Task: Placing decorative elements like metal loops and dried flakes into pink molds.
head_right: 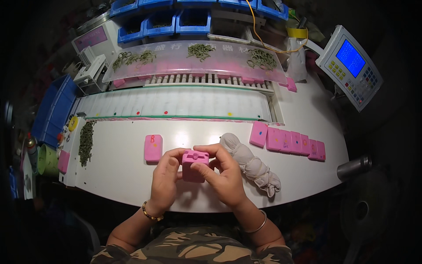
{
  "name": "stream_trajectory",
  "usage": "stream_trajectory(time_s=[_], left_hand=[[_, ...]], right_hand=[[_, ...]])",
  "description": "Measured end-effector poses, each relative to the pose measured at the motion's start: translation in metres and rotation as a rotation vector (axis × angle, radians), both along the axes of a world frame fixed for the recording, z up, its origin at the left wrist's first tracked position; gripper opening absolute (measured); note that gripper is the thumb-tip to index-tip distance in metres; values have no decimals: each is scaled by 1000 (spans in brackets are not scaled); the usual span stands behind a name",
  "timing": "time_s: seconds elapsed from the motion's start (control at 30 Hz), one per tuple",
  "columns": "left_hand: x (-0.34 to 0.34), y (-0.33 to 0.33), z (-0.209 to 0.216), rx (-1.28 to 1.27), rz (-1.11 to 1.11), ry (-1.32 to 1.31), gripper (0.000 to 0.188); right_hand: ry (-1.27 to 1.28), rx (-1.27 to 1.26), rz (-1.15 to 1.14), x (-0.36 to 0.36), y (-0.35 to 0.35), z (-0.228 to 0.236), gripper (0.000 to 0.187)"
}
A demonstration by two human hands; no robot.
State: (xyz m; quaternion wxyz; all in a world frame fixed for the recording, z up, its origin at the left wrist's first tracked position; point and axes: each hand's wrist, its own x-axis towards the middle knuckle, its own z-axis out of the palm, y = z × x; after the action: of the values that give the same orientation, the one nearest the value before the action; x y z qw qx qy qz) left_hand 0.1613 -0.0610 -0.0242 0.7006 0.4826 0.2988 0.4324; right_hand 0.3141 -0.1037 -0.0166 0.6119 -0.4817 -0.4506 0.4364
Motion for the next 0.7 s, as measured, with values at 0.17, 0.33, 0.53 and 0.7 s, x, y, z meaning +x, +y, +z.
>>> stream_trajectory(time_s=[0.17, 0.33, 0.53, 0.7], left_hand=[[-7, -2, -7, 392, -49, 38, 37], [-10, 6, -7, 278, -184, -142, 32], [-19, 17, -5, 125, -403, -212, 31], [-23, 25, 9, -175, -663, -286, 40]], right_hand=[[-535, 279, -85, 3, -4, 12, 31], [-381, 330, -7, 13, -3, 11, 35], [-96, 288, 207, 17, -1, 12, 38], [218, 208, 274, 16, -1, 10, 42]])
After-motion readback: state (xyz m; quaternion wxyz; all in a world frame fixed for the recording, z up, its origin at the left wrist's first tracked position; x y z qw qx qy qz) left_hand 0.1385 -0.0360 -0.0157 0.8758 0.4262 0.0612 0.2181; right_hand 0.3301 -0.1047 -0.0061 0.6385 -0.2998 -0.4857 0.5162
